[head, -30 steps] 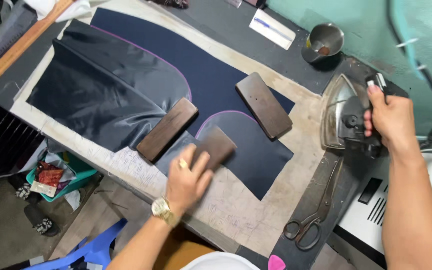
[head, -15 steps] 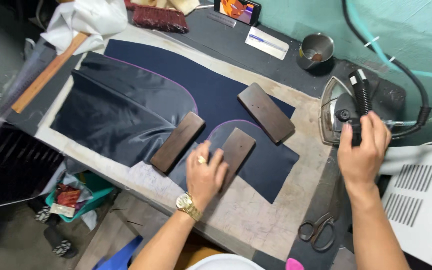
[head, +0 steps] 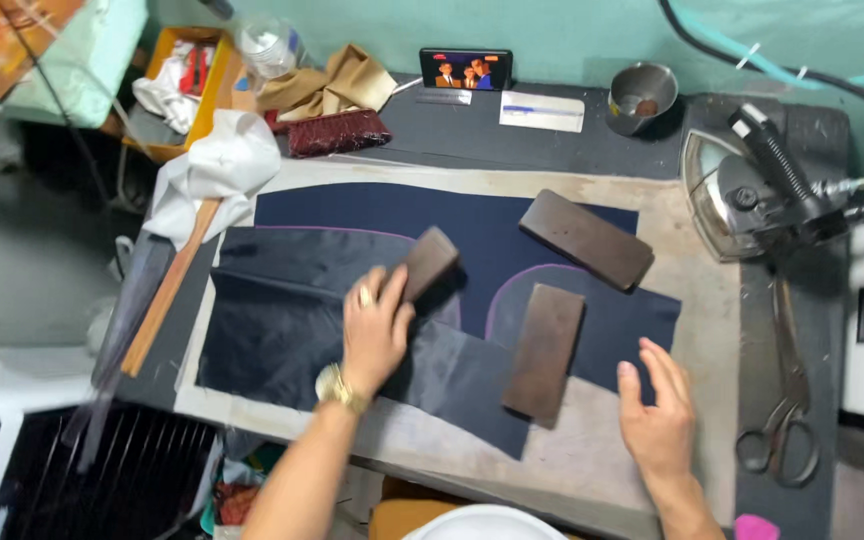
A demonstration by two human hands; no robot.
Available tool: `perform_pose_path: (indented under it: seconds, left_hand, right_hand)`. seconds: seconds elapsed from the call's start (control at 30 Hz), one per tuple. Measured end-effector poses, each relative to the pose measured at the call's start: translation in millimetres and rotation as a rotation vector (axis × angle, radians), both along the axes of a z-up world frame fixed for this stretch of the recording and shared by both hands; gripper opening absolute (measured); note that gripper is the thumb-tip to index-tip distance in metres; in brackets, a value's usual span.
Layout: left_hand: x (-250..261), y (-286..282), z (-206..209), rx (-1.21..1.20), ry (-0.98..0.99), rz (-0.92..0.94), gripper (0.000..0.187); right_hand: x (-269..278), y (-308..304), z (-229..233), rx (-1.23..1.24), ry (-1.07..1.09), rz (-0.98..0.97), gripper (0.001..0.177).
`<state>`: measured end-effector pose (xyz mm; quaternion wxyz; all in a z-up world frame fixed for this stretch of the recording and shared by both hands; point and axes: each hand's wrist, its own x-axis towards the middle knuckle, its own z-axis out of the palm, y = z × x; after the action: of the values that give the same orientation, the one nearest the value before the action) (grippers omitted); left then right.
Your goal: The person irons pieces of dark fabric on a worktable, using a steam iron and several wooden blocks to flatten the seams and edges.
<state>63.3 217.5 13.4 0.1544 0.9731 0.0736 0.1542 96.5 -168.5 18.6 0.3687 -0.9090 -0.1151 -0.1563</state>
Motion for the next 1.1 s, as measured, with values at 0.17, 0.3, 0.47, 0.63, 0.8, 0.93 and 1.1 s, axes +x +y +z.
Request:
perform_pose_path:
  seconds: [0.17, 0.3, 0.47, 0.63, 0.8, 0.93, 1.1]
  left_hand:
    - [125.5, 142.7, -16.0, 0.27, 0.041, -0.463, 0.061]
    - [156.3, 179.2, -59.4, 0.214, 0.12, -0.508, 0.065]
    - [77.5, 133.2, -45.1, 0.062, -0.132, -0.459, 0.051]
    - [28.5, 213.8, -28.2, 0.114, -0.15, -0.033, 0.036]
    - [39.2, 331.3, -31.4, 0.153, 0.0, 0.469, 0.074]
    - [70.8, 372.3, -8.2, 0.312, 0.393, 0.284, 0.114]
    - [94.4, 414.2, -10.5, 0.171, 0.747, 0.009, 0.092]
  right_hand:
    - [-27.9, 103.6, -1.4, -0.084, -0.015, -0.027, 0.023]
    - [-24.9, 133.9, -43.7, -0.259, 0.037, -0.234, 0.039]
    - [-26.0, 141.4, -69.4, -0.399, 0.094, -0.306, 0.052]
    - [-32.5, 147.0, -67.5, -0.361, 0.115, -0.308, 0.056]
    - [-30.5, 160.2, -50.7, -0.318, 0.219, -0.316, 0.051]
    - [-29.3, 156.3, -58.9, -0.336, 0.217, -0.364, 0.052]
    - [-32.5, 152.6, -74.2, -0.451, 0.03, -0.382, 0.048]
